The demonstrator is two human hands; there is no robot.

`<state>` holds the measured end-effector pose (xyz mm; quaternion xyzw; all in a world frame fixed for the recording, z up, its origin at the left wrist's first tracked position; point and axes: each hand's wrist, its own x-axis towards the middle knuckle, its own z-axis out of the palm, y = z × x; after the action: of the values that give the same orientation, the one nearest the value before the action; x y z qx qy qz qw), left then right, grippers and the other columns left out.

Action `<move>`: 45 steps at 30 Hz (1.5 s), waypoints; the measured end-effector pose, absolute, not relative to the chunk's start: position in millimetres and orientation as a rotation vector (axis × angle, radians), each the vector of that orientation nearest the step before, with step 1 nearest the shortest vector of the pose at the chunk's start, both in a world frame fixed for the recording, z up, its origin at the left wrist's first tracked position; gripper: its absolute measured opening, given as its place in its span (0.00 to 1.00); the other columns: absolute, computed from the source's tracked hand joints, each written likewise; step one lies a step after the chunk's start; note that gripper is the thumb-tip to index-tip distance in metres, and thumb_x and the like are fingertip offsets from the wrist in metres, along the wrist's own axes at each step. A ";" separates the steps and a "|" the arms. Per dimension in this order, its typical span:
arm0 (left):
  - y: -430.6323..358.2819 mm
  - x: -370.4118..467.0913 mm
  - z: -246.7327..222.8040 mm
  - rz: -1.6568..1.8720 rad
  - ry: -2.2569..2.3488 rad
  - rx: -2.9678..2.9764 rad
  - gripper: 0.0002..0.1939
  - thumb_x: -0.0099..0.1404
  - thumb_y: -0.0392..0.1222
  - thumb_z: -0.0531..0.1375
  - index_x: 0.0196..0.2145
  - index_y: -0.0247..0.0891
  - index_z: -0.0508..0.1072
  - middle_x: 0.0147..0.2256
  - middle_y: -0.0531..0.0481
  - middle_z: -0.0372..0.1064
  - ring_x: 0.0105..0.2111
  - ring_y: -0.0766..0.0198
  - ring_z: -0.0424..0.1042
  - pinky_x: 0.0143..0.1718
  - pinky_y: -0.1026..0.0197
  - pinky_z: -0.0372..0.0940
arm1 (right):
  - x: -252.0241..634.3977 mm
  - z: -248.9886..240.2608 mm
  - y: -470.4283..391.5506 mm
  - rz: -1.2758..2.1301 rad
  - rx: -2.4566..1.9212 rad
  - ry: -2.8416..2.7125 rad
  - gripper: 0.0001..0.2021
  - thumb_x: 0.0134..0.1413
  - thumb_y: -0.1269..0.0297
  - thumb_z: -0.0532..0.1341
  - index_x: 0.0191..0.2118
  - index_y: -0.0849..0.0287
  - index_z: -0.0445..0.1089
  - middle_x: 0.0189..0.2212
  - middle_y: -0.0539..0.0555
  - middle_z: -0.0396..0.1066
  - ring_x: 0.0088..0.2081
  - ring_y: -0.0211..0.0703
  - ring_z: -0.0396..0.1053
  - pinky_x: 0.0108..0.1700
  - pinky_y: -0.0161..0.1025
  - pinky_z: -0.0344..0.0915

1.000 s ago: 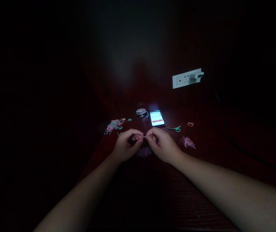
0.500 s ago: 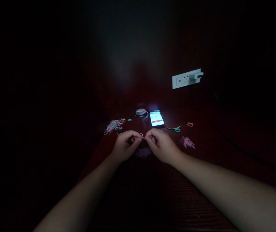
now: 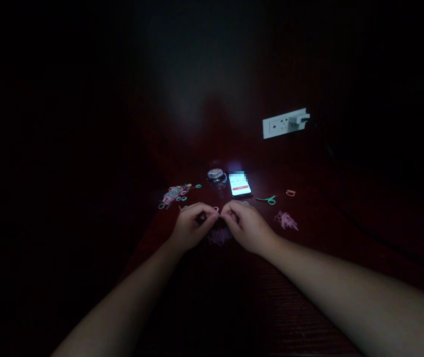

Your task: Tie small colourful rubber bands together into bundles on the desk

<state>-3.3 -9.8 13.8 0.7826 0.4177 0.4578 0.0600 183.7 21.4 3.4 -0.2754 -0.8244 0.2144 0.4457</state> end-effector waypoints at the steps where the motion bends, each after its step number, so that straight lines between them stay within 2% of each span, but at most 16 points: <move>1: -10.0 -3.4 14.0 1.389 1.265 2.366 0.05 0.63 0.40 0.61 0.32 0.37 0.75 0.29 0.51 0.73 0.27 0.68 0.69 0.29 0.65 0.64 | 183.6 3.5 21.6 0.540 -0.681 -2.042 0.05 0.60 0.69 0.56 0.32 0.58 0.66 0.28 0.51 0.69 0.30 0.40 0.65 0.33 0.37 0.60; 8: -10.7 -4.4 15.9 1.401 1.253 2.366 0.04 0.64 0.39 0.60 0.34 0.37 0.75 0.31 0.50 0.74 0.28 0.68 0.69 0.30 0.65 0.64 | 183.5 3.2 21.6 0.601 -0.673 -2.029 0.07 0.61 0.68 0.55 0.31 0.58 0.65 0.28 0.51 0.67 0.30 0.40 0.65 0.34 0.37 0.60; 18: -10.1 -6.5 14.7 1.419 1.283 2.379 0.02 0.62 0.37 0.61 0.32 0.36 0.73 0.28 0.51 0.71 0.27 0.69 0.67 0.29 0.66 0.62 | 184.4 1.7 20.9 0.584 -0.691 -2.006 0.05 0.61 0.67 0.56 0.34 0.58 0.66 0.27 0.50 0.66 0.29 0.39 0.63 0.33 0.37 0.58; 27: -8.1 -18.7 18.6 1.393 1.316 2.404 0.04 0.62 0.38 0.60 0.32 0.37 0.75 0.28 0.51 0.71 0.28 0.69 0.67 0.30 0.66 0.62 | 186.0 0.5 24.4 0.517 -0.676 -2.018 0.03 0.62 0.67 0.53 0.36 0.57 0.62 0.28 0.50 0.65 0.30 0.40 0.63 0.34 0.37 0.58; 30: -7.7 -46.0 21.9 1.259 1.423 2.306 0.06 0.62 0.41 0.60 0.33 0.36 0.76 0.29 0.50 0.72 0.26 0.69 0.66 0.28 0.67 0.61 | 187.0 1.1 26.3 0.465 -0.679 -2.038 0.02 0.61 0.67 0.53 0.36 0.57 0.61 0.28 0.50 0.65 0.30 0.41 0.63 0.34 0.38 0.58; 32: -12.5 -66.5 22.5 1.179 1.529 2.135 0.09 0.62 0.43 0.61 0.33 0.35 0.76 0.27 0.51 0.71 0.23 0.70 0.63 0.25 0.68 0.58 | 186.6 1.5 26.4 0.456 -0.672 -2.059 0.02 0.61 0.67 0.54 0.36 0.57 0.61 0.27 0.51 0.66 0.29 0.41 0.63 0.33 0.38 0.58; 35: -27.1 -88.6 18.0 1.094 1.567 1.964 0.11 0.60 0.45 0.62 0.33 0.33 0.76 0.24 0.52 0.69 0.23 0.70 0.63 0.25 0.68 0.58 | 185.2 2.1 24.8 0.461 -0.646 -2.076 0.02 0.60 0.66 0.55 0.37 0.57 0.61 0.27 0.51 0.67 0.29 0.41 0.64 0.33 0.37 0.59; 42: -45.5 -93.7 -4.5 0.863 1.637 1.839 0.08 0.54 0.39 0.61 0.30 0.31 0.78 0.23 0.51 0.70 0.23 0.70 0.64 0.25 0.68 0.57 | 185.0 2.9 23.3 0.470 -0.585 -2.074 0.03 0.59 0.66 0.56 0.37 0.57 0.61 0.24 0.50 0.66 0.26 0.40 0.64 0.32 0.37 0.60; 45: -42.2 -91.2 -8.7 0.867 1.671 1.856 0.08 0.52 0.37 0.62 0.30 0.32 0.79 0.23 0.51 0.70 0.22 0.70 0.63 0.25 0.68 0.56 | 184.9 2.4 24.4 0.476 -0.582 -2.071 0.03 0.59 0.65 0.56 0.38 0.57 0.61 0.24 0.49 0.66 0.25 0.39 0.64 0.31 0.37 0.60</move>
<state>-91.2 -42.2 -8.7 0.6803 0.6127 0.3177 0.2465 184.9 24.4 2.4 -0.2356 -0.8383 0.1927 0.4523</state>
